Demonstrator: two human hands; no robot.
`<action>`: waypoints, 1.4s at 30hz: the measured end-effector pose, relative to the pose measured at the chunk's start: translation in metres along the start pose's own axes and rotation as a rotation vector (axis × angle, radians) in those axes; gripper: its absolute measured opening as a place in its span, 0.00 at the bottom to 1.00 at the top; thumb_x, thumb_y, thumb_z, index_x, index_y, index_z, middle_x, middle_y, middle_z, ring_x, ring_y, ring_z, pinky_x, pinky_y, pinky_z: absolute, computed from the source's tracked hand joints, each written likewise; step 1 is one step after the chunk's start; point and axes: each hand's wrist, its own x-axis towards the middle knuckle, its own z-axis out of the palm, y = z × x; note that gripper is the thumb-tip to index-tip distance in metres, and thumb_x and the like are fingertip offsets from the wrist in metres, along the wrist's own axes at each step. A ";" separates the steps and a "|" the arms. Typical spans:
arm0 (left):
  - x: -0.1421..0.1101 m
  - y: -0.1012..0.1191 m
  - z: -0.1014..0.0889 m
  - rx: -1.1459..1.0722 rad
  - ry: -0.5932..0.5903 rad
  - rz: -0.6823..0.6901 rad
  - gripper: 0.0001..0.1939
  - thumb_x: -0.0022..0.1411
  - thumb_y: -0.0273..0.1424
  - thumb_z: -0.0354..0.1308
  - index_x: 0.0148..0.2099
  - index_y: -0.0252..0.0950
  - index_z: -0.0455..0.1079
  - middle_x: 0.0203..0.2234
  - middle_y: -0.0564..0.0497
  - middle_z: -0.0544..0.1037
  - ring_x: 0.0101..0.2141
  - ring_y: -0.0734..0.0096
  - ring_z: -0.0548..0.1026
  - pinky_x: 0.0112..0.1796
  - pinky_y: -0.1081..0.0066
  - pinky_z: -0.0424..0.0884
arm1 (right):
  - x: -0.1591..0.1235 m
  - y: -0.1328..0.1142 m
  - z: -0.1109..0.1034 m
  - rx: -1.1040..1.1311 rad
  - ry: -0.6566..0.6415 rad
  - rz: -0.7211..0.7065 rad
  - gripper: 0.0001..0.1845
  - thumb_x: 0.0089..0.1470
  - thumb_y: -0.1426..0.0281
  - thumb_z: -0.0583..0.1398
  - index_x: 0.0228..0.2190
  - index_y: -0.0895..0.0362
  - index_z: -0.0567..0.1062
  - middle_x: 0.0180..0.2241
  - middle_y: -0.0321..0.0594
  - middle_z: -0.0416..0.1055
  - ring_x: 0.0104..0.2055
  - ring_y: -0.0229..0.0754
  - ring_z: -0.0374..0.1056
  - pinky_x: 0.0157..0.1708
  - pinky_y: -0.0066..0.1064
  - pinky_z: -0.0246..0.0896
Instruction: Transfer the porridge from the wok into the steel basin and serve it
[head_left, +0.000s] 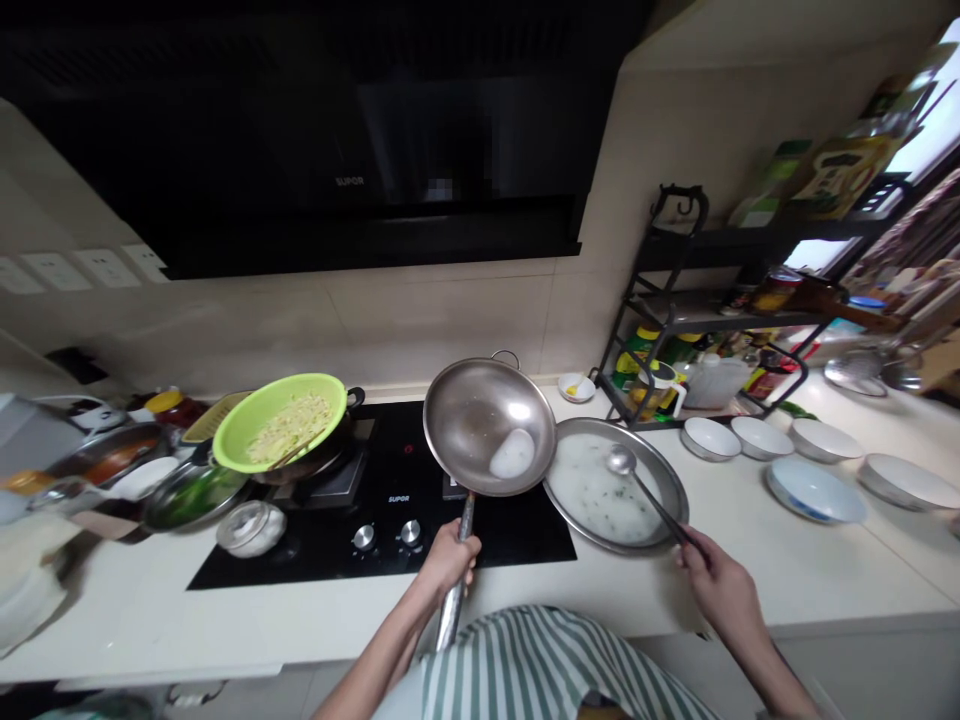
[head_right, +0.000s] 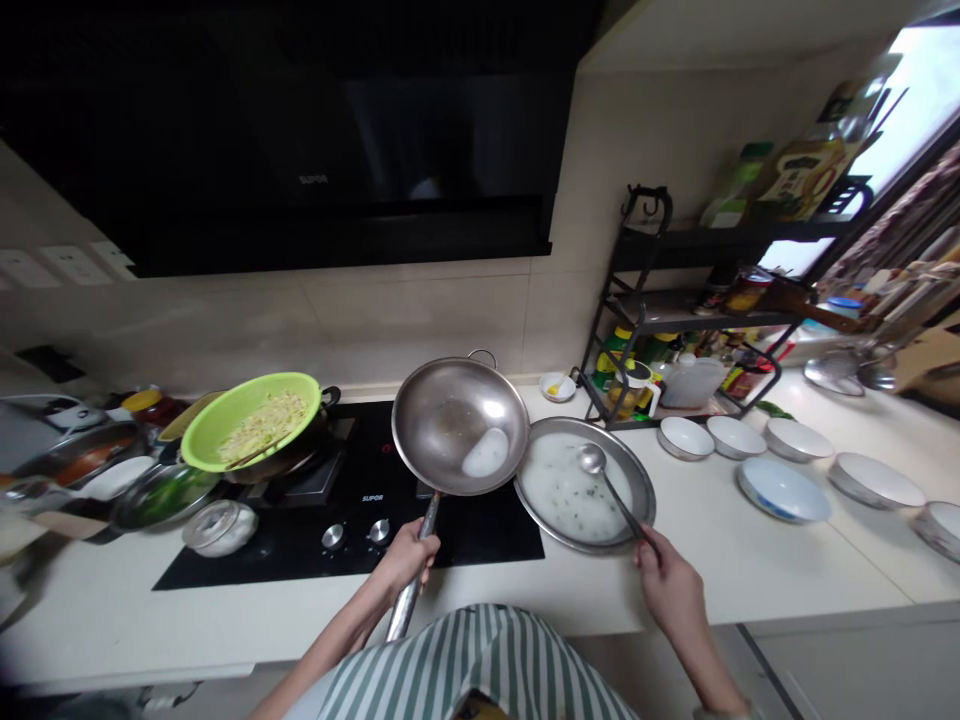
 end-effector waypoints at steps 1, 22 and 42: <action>0.000 0.000 0.000 0.004 -0.001 0.001 0.10 0.55 0.20 0.48 0.30 0.40 0.53 0.11 0.62 0.62 0.10 0.77 0.58 0.11 0.79 0.55 | 0.000 -0.007 0.000 0.115 -0.024 0.129 0.19 0.43 0.61 0.57 0.35 0.59 0.76 0.18 0.39 0.72 0.18 0.42 0.65 0.18 0.32 0.59; 0.002 -0.003 -0.001 0.006 0.003 0.026 0.09 0.54 0.20 0.49 0.30 0.40 0.54 0.11 0.61 0.62 0.10 0.77 0.59 0.12 0.78 0.55 | 0.023 -0.103 0.094 -0.036 -0.407 -0.302 0.18 0.49 0.70 0.52 0.37 0.59 0.78 0.28 0.47 0.77 0.32 0.48 0.74 0.38 0.36 0.66; 0.003 -0.003 -0.001 -0.006 -0.007 0.022 0.10 0.55 0.20 0.51 0.29 0.40 0.53 0.11 0.62 0.62 0.09 0.80 0.59 0.12 0.80 0.55 | 0.007 -0.116 0.069 0.606 -0.500 0.466 0.17 0.35 0.69 0.60 0.33 0.60 0.72 0.14 0.30 0.64 0.12 0.28 0.46 0.12 0.21 0.35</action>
